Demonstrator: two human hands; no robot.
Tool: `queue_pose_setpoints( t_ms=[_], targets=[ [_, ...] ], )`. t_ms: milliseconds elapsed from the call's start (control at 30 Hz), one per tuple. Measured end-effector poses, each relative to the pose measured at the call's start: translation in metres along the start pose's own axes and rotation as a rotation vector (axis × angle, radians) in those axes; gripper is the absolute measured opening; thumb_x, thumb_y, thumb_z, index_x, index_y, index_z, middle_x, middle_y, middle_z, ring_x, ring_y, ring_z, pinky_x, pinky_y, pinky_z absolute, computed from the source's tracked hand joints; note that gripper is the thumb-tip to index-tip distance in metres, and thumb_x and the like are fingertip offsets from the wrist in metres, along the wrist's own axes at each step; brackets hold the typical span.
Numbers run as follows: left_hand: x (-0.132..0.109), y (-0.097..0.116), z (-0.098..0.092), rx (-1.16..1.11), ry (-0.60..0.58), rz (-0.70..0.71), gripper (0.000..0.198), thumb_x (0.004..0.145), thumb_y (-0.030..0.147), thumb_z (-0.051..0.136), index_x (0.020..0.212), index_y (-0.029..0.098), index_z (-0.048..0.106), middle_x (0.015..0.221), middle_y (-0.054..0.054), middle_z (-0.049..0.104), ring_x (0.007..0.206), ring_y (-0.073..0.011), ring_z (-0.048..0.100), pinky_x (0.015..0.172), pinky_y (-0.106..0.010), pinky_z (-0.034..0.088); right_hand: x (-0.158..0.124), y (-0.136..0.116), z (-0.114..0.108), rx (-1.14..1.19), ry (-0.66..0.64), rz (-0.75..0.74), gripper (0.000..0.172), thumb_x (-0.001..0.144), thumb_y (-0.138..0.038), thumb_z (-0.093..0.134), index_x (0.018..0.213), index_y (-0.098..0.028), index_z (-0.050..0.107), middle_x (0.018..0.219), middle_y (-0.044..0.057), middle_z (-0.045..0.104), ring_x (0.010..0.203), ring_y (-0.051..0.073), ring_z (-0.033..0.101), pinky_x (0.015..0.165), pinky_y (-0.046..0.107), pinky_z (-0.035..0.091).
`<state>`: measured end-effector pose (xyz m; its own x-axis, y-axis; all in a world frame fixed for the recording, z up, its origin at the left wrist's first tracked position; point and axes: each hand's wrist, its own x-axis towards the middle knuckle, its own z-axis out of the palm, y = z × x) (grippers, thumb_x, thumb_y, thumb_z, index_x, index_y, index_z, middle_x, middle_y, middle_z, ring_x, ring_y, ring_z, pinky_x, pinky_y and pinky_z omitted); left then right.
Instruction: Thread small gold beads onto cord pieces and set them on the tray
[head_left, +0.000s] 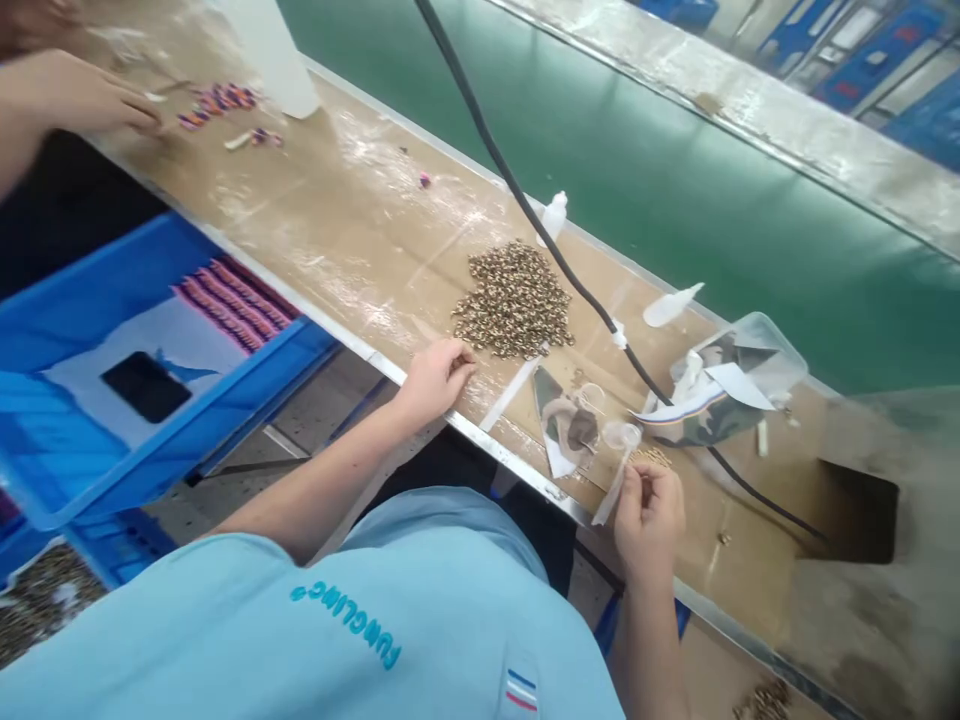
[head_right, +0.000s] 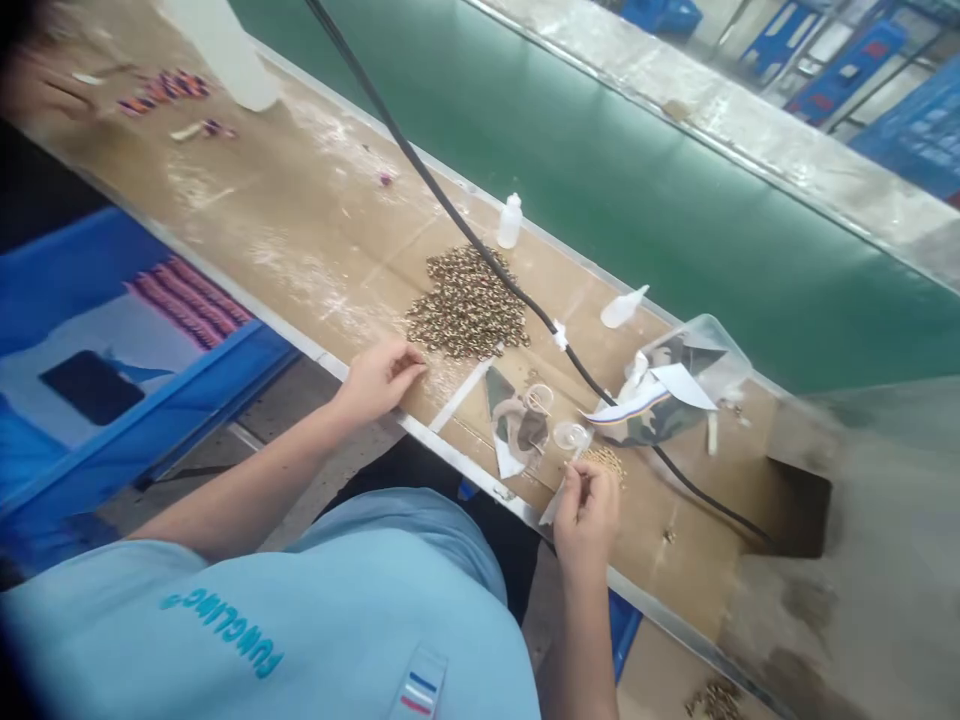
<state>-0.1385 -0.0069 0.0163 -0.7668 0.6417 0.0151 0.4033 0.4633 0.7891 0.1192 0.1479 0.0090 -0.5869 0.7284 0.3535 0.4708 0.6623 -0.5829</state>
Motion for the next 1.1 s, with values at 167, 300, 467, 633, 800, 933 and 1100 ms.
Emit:
queue_pose_setpoints(
  t_ms=[167, 300, 467, 633, 800, 933, 1100],
  targets=[
    [-0.021, 0.037, 0.039, -0.61, -0.314, -0.049, 0.013, 0.076, 0.023, 0.061, 0.083, 0.013, 0.062, 0.079, -0.003, 0.065, 0.073, -0.0109, 0.059, 0.073, -0.023, 0.049, 0.016, -0.002, -0.009, -0.03, -0.092, 0.03, 0.025, 0.089, -0.039, 0.044, 0.08, -0.019, 0.054, 0.076, 0.003, 0.056, 0.068, 0.015, 0.05, 0.065, 0.029, 0.038],
    [-0.038, 0.058, 0.078, -0.912, -0.532, -0.132, 0.017, 0.072, 0.025, 0.066, 0.081, 0.012, 0.063, 0.073, -0.001, 0.063, 0.065, -0.0081, 0.057, 0.064, -0.02, 0.048, 0.024, 0.0, -0.013, -0.059, -0.127, 0.02, 0.025, 0.09, -0.041, 0.043, 0.081, -0.019, 0.054, 0.076, 0.003, 0.056, 0.067, 0.015, 0.049, 0.064, 0.029, 0.038],
    [-0.041, 0.055, 0.097, -1.028, -0.624, -0.189, 0.023, 0.067, 0.028, 0.073, 0.077, 0.011, 0.061, 0.066, 0.001, 0.06, 0.057, -0.0052, 0.054, 0.06, -0.018, 0.046, 0.034, 0.002, -0.019, -0.25, -0.14, -0.114, 0.029, 0.093, -0.041, 0.039, 0.082, -0.019, 0.054, 0.077, 0.004, 0.056, 0.066, 0.014, 0.049, 0.06, 0.027, 0.036],
    [-0.037, 0.05, 0.095, -1.102, -0.673, -0.225, 0.029, 0.065, 0.032, 0.075, 0.076, 0.011, 0.059, 0.064, 0.002, 0.061, 0.054, -0.0048, 0.054, 0.055, -0.017, 0.046, 0.048, 0.0, -0.024, -0.458, -0.172, -0.241, 0.036, 0.096, -0.042, 0.032, 0.082, -0.019, 0.056, 0.081, 0.005, 0.057, 0.067, 0.014, 0.052, 0.053, 0.025, 0.031],
    [-0.037, 0.049, 0.095, -1.095, -0.667, -0.225, 0.027, 0.066, 0.032, 0.075, 0.075, 0.012, 0.059, 0.063, 0.002, 0.061, 0.055, -0.0046, 0.055, 0.056, -0.017, 0.047, 0.059, -0.002, -0.026, -0.615, -0.186, -0.415, 0.032, 0.097, -0.034, 0.035, 0.082, -0.017, 0.058, 0.079, 0.004, 0.058, 0.063, 0.012, 0.051, 0.051, 0.024, 0.029],
    [-0.037, 0.049, 0.094, -1.111, -0.679, -0.226, 0.028, 0.066, 0.032, 0.075, 0.076, 0.012, 0.058, 0.063, 0.003, 0.061, 0.055, -0.0045, 0.054, 0.056, -0.017, 0.046, 0.064, -0.002, -0.025, -0.696, -0.188, -0.514, 0.03, 0.096, -0.03, 0.037, 0.08, -0.017, 0.058, 0.076, 0.004, 0.058, 0.062, 0.013, 0.05, 0.054, 0.024, 0.03],
    [-0.037, 0.049, 0.094, -1.123, -0.696, -0.239, 0.031, 0.064, 0.034, 0.076, 0.076, 0.012, 0.058, 0.064, 0.003, 0.06, 0.055, -0.0047, 0.054, 0.057, -0.018, 0.046, 0.068, -0.002, -0.025, -0.755, -0.198, -0.578, 0.027, 0.095, -0.027, 0.039, 0.077, -0.016, 0.058, 0.071, 0.004, 0.055, 0.056, 0.014, 0.043, 0.056, 0.026, 0.028]
  ],
)
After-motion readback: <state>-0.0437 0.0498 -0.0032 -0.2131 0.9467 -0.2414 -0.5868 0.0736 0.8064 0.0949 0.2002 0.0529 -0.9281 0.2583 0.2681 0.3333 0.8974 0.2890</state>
